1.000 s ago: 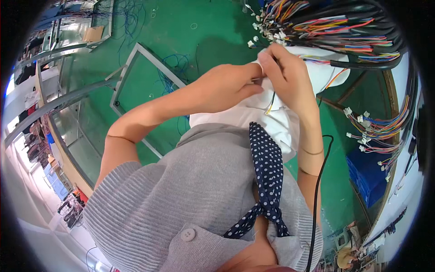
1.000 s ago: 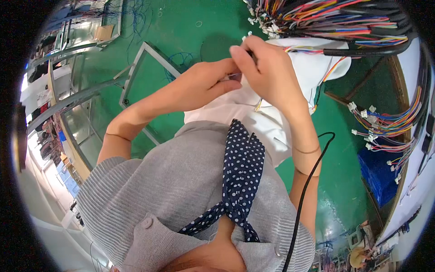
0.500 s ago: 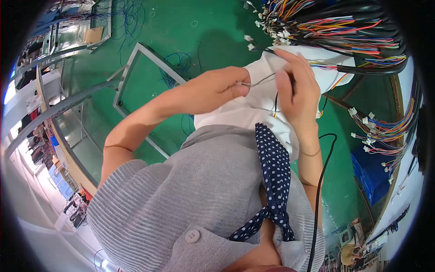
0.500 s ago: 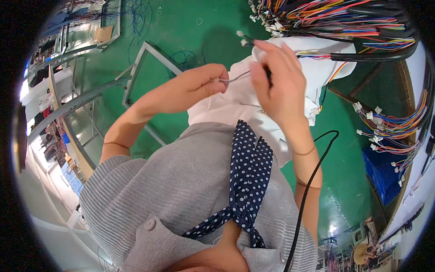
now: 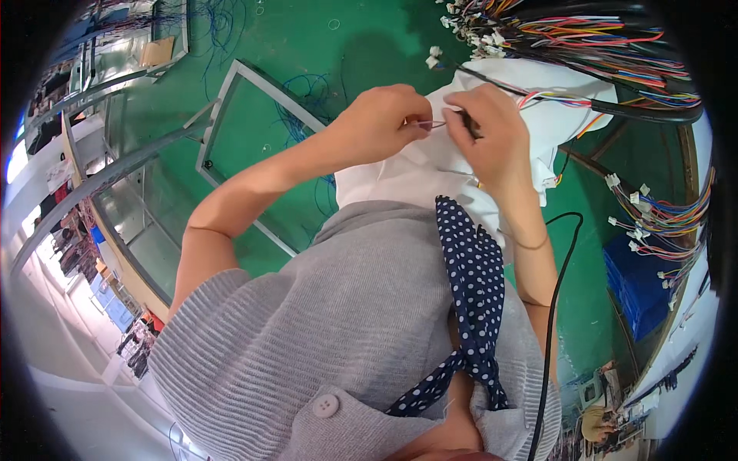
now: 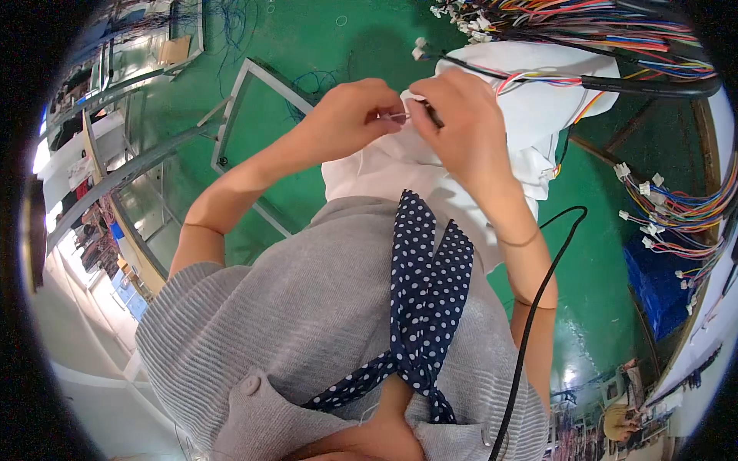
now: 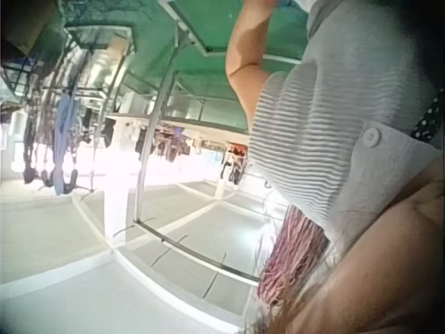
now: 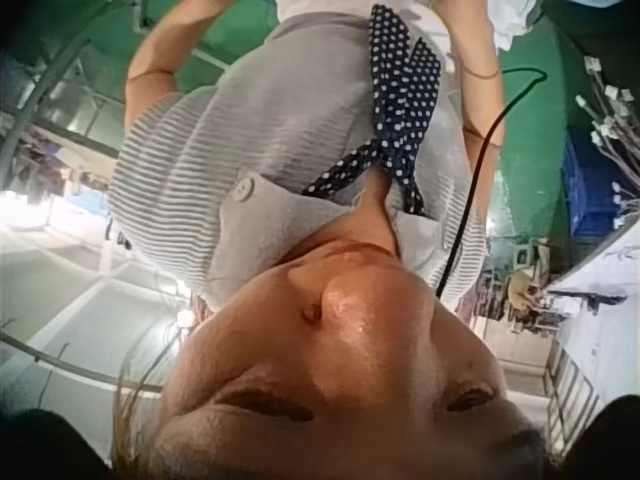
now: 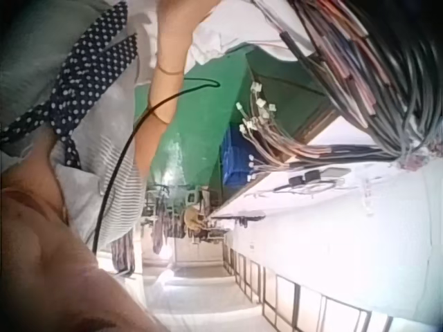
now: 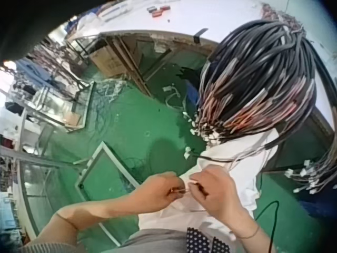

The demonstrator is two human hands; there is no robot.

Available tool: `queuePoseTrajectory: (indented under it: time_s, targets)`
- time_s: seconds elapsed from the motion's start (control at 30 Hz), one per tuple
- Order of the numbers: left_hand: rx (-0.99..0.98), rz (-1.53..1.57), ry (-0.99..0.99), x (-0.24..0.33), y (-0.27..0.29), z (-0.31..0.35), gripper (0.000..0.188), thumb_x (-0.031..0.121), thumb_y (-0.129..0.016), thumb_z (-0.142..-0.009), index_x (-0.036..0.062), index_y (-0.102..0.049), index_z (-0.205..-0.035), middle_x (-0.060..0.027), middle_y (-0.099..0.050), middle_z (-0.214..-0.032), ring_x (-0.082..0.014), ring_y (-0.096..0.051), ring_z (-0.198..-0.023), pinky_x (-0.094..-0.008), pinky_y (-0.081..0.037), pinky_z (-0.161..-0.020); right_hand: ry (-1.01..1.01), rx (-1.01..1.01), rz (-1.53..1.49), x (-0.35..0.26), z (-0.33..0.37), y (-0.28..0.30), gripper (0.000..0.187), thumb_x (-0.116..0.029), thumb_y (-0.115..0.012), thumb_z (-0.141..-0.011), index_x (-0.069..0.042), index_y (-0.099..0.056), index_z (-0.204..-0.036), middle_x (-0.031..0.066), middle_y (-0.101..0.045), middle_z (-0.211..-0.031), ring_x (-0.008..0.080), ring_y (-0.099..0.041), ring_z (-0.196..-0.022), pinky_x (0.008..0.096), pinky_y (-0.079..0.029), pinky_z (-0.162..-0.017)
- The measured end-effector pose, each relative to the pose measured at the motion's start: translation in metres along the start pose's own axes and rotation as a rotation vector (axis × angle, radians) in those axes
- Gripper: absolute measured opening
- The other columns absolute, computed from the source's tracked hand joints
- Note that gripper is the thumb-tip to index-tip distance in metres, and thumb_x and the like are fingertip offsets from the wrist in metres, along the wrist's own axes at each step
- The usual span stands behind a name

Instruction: The person sorts through wire bundles and wraps electrical tape around sections of the wires by hand.

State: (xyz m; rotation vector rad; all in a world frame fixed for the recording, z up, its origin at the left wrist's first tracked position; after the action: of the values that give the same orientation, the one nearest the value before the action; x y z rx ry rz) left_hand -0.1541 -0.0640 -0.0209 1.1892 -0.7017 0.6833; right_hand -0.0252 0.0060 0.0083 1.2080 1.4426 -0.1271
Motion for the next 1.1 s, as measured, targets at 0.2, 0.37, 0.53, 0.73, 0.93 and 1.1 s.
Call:
queuePoseTrajectory:
  time_s: [0.2,0.37,0.53,0.73,0.93,1.1]
  targets:
    - [0.089,0.501,0.266,0.003,0.021,0.004,0.014,0.007,-0.068,-0.086,-0.0006,-0.066,-0.097,-0.0001,-0.062,-0.081,-0.0052,-0.057,-0.076,-0.021,-0.046,-0.066,-0.049,0.026,0.069,0.009,0.017,0.014,0.015,-0.007,-0.076,-0.071,-0.004,-0.062,-0.077,0.0064,-0.053,-0.074,0.0247,-0.055,-0.073,0.0379,-0.043,-0.068]
    - [0.261,1.028,0.396,0.007,0.003,0.001,0.018,0.013,-0.068,-0.088,0.0011,-0.066,-0.1,0.0012,-0.062,-0.08,-0.0035,-0.05,-0.066,-0.0182,-0.039,-0.057,0.2,0.164,0.241,-0.006,0.038,-0.003,0.016,-0.007,-0.076,-0.071,-0.007,-0.062,-0.08,0.007,-0.055,-0.081,0.0275,-0.055,-0.078,0.0409,-0.046,-0.081]
    - [0.513,1.058,0.383,-0.006,-0.015,-0.005,0.02,0.015,-0.065,-0.09,0.0014,-0.064,-0.106,0.0002,-0.062,-0.083,-0.0051,-0.051,-0.069,-0.0201,-0.042,-0.061,0.097,0.229,0.085,0.011,0.028,0.015,0.016,-0.006,-0.074,-0.073,-0.006,-0.061,-0.082,0.0084,-0.056,-0.082,0.0261,-0.054,-0.075,0.0387,-0.047,-0.079]
    - [0.303,1.121,0.384,0.014,-0.004,0.016,0.023,0.013,-0.065,-0.09,0.0011,-0.063,-0.11,-0.0015,-0.063,-0.092,-0.0067,-0.058,-0.08,-0.0227,-0.05,-0.077,-0.189,0.037,-0.637,-0.009,0.035,0.044,0.009,-0.002,-0.058,-0.079,-0.001,-0.057,-0.088,0.0068,-0.053,-0.085,0.0143,-0.049,-0.078,0.029,-0.041,-0.069]
    - [0.268,0.905,0.29,0.024,0.002,0.026,0.026,0.008,-0.067,-0.088,0.0,-0.063,-0.112,-0.0057,-0.066,-0.1,-0.0101,-0.061,-0.088,-0.0259,-0.052,-0.081,-0.776,-0.354,-1.174,-0.014,0.068,-0.023,0.034,-0.003,-0.057,-0.084,0.003,-0.045,-0.115,0.0066,-0.055,-0.094,0.0148,-0.054,-0.086,0.0253,-0.042,-0.081]
    - [0.353,0.956,0.321,0.03,-0.001,0.039,0.016,0.006,-0.068,-0.086,-0.001,-0.065,-0.1,-0.0062,-0.066,-0.095,-0.0087,-0.061,-0.081,-0.0241,-0.05,-0.071,-0.915,-0.213,-1.307,0.009,0.066,-0.037,0.04,-0.004,-0.063,-0.087,0.005,-0.045,-0.121,0.0129,-0.061,-0.113,0.0194,-0.06,-0.103,0.0287,-0.046,-0.087]
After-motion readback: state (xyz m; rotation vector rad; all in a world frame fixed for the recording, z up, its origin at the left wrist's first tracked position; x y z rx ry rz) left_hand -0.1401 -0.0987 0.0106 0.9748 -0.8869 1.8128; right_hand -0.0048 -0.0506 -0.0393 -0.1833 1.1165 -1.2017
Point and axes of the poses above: each hand's wrist, its own z-axis away from the middle knuckle, its own y-axis out of the back of the hand, x = y × z, the point moved 6 cm from there along -z, towards the middle knuckle
